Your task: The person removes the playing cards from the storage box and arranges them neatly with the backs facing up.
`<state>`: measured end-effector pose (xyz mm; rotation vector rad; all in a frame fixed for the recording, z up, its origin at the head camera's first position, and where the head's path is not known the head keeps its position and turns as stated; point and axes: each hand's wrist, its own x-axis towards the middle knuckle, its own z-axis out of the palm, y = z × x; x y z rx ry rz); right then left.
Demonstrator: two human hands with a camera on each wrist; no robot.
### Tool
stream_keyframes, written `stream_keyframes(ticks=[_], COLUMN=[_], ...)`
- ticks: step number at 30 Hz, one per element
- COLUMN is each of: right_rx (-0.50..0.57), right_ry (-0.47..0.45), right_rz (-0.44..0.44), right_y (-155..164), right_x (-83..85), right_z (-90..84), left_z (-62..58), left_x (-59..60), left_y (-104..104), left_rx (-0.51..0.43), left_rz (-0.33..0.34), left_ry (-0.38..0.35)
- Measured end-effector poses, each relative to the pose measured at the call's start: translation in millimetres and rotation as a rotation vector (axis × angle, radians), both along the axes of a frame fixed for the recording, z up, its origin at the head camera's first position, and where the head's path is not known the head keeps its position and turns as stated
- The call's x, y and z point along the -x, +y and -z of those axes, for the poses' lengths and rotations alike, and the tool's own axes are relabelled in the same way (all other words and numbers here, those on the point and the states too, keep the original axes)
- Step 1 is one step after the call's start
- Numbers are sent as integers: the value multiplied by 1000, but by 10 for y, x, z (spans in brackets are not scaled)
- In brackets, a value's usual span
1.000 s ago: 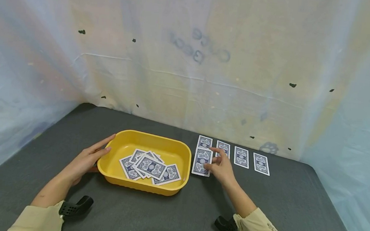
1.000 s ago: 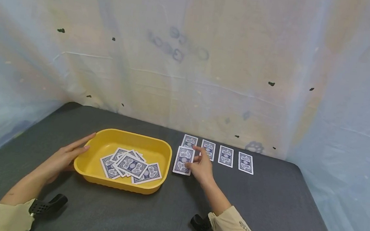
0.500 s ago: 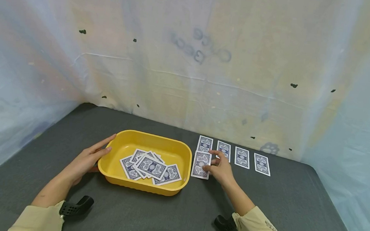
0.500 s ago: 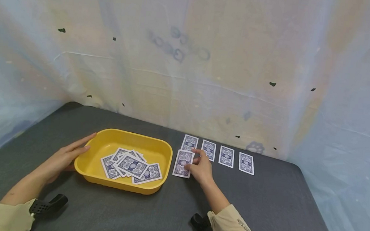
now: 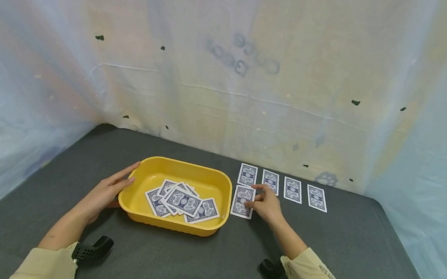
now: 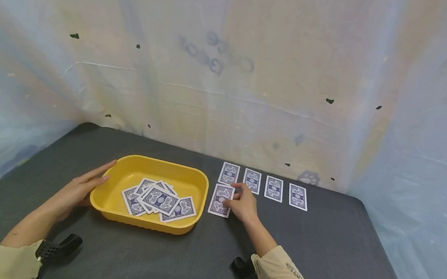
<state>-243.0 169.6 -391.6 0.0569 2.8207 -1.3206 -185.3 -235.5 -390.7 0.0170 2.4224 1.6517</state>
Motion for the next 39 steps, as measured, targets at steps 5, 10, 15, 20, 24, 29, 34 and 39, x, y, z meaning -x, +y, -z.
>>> stream_keyframes(ticks=[5, 10, 15, 20, 24, 29, 34, 39], right_rx=[-61, -104, -141, -171, -173, -169, -143, -93], right_ry=[-2, 13, 32, 42, 39, 38, 42, 53], right_rz=[4, 9, 13, 19, 23, 14, 11, 21], right_y=[5, -10, -32, -49, -52, -49, -75, -129], right_x=[10, 18, 13, 11, 11, 14, 16, 27], right_z=[-2, -7, -16, -5, 5, 10, -7, -71], left_z=[-3, -8, -6, 0, 1, -16, -15, -1], left_x=[-1, 3, 14, 16, 19, 12, 7, 4], left_y=[8, -2, -5, -1, 2, 6, 8, 11], left_rx=[-1, -7, 0, -3, 0, 6, 9, 5], left_rz=[4, 4, 5, 17, 16, 2, -2, 10], left_ry=[-2, 1, -5, -7, -9, -19, -19, -9])
